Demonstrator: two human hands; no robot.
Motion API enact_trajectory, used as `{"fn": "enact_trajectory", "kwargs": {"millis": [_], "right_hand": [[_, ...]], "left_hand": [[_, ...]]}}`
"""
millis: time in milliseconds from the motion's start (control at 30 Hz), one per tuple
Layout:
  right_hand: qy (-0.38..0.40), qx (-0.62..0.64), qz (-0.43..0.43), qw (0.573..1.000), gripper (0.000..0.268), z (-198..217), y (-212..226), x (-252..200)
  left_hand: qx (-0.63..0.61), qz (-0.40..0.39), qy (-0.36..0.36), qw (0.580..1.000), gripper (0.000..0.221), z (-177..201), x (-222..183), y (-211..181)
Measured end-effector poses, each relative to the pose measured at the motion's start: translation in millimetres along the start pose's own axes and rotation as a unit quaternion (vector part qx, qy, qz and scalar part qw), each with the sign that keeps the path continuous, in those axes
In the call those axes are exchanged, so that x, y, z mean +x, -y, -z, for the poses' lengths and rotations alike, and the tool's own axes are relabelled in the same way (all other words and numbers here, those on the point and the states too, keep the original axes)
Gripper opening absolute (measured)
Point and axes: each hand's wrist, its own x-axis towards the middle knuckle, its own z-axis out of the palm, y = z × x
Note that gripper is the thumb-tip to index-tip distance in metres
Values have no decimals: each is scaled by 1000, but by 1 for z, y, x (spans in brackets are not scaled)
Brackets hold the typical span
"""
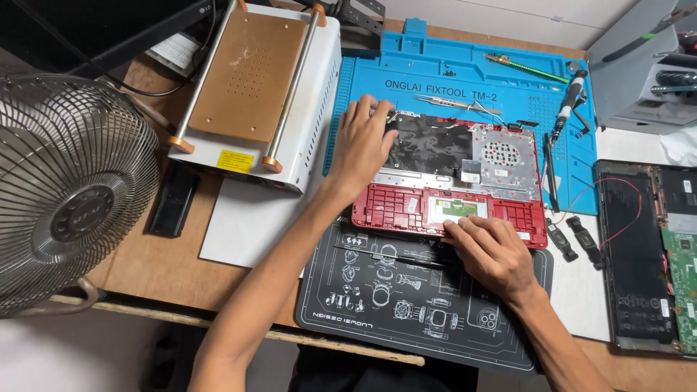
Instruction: Disassembling and inspecting the internal components of a laptop using a screwdriver and tweezers on a repair mat.
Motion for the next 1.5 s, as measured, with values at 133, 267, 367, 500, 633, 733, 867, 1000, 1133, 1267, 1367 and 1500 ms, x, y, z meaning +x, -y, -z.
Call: {"fn": "enact_trajectory", "kwargs": {"millis": [133,267,367,500,633,733,867,1000,1133,1267,1367,1500], "right_hand": [[-3,2,-1,1000,12,-2,-2,-2],[-10,7,-3,1000,12,-1,-4,-4],[-14,10,-3,1000,13,-1,-5,-5],[-30,10,-7,999,13,5,-6,-1],[-45,2,-13,999,13,8,-8,-3],[-71,-5,-28,997,11,12,-12,-3],[-107,-32,-28,993,9,14,-23,-10],[-78,-27,-26,996,6,28,-24,3],[-73,-25,-32,996,8,29,-30,8],[-85,-29,-35,995,8,33,-38,29],[-78,-49,-40,995,6,35,-48,45],[-47,-76,-42,995,10,32,-67,66]], "left_hand": [[64,-12,-12,998,6,-20,29,10],[59,-5,-59,997,8,-24,46,16],[44,5,-83,996,12,-19,48,10],[-21,-9,-85,996,7,0,35,2],[-111,-8,-75,991,13,25,10,-6],[-196,16,-82,977,27,48,-9,-17],[-267,65,-58,960,35,42,-28,-11],[-315,65,-68,944,47,32,-31,-8],[-328,66,-60,941,47,26,-34,-5],[-328,85,-46,940,53,22,-36,-3],[-346,123,-24,930,65,41,-34,-14],[-369,143,10,919,88,47,-34,-17]]}}
